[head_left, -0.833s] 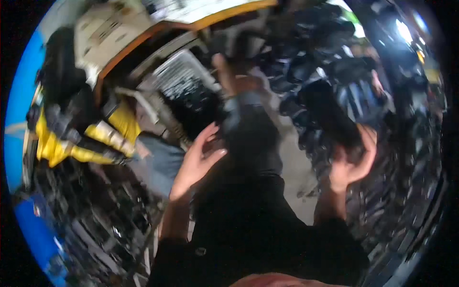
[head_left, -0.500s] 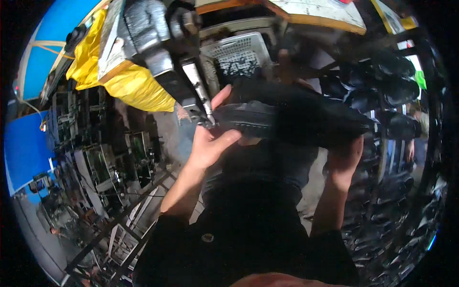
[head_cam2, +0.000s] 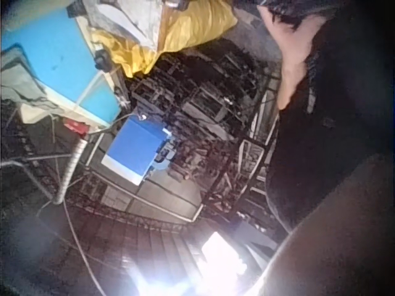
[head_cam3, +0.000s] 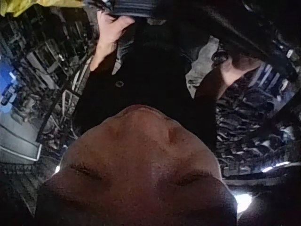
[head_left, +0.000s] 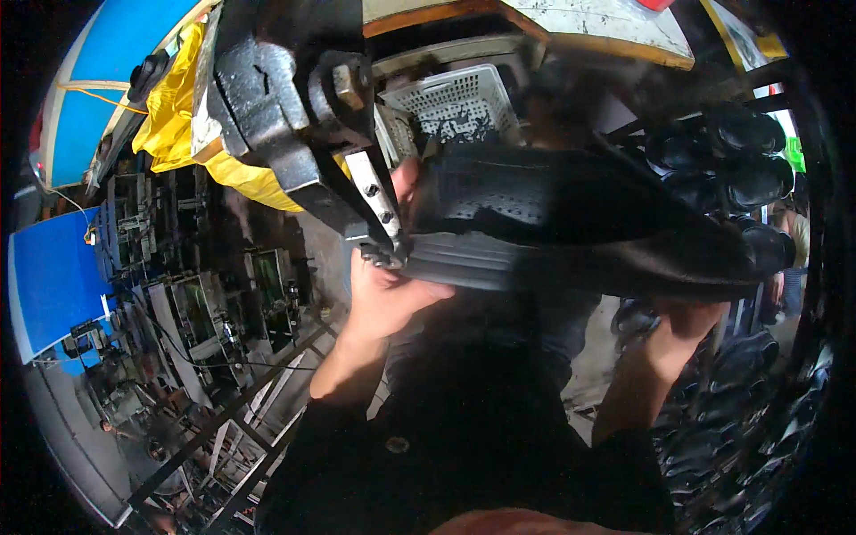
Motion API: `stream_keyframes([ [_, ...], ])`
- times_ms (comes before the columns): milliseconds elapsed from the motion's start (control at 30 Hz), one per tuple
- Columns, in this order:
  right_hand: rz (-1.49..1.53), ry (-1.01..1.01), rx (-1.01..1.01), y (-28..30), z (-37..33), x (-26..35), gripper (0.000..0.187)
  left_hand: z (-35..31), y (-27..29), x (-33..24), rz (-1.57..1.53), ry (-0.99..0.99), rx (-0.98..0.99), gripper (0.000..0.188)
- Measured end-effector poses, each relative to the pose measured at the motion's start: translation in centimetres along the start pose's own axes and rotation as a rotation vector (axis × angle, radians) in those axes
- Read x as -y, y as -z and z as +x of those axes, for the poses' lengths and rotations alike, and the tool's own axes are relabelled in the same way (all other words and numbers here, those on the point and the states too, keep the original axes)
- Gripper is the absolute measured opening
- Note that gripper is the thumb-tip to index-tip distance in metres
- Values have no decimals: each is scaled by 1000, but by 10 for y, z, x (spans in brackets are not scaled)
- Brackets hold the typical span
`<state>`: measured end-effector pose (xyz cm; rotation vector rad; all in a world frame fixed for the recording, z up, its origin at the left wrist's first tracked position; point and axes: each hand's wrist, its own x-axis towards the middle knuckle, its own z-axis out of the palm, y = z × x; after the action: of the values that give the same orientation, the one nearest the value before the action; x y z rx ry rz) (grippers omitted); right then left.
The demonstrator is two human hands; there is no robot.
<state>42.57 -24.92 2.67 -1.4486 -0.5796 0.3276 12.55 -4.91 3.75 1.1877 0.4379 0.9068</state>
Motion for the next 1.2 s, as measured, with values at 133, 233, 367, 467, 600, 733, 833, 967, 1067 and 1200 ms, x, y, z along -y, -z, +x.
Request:
stream_keyframes([
  [133,188,245,285,3,18,6,53,0,7,4,-98,2,-74,107],
  [233,806,-75,361,-8,24,40,56,-21,23,13,-304,212,-176,104],
  [367,98,46,321,-61,18,74,74,-26,29,16,-467,203,-285,103],
  [467,-141,303,497,-89,20,77,79,-26,35,16,-481,92,-332,106],
  [600,-50,-19,485,-111,7,59,85,-30,53,-1,-351,51,-390,108],
  [733,-26,-148,572,-128,-5,40,78,-37,87,-11,-107,-24,-423,109],
  [833,103,-173,627,-136,-11,22,72,-37,101,-19,-37,-54,-428,104],
  [967,-18,-16,716,-151,-11,13,66,-44,113,-28,49,11,-442,92],
  [1067,68,-36,754,-169,-16,25,66,-48,123,-28,203,-79,-454,86],
  [1200,-40,9,782,-182,-23,26,66,-36,116,-31,615,-415,-426,85],
])
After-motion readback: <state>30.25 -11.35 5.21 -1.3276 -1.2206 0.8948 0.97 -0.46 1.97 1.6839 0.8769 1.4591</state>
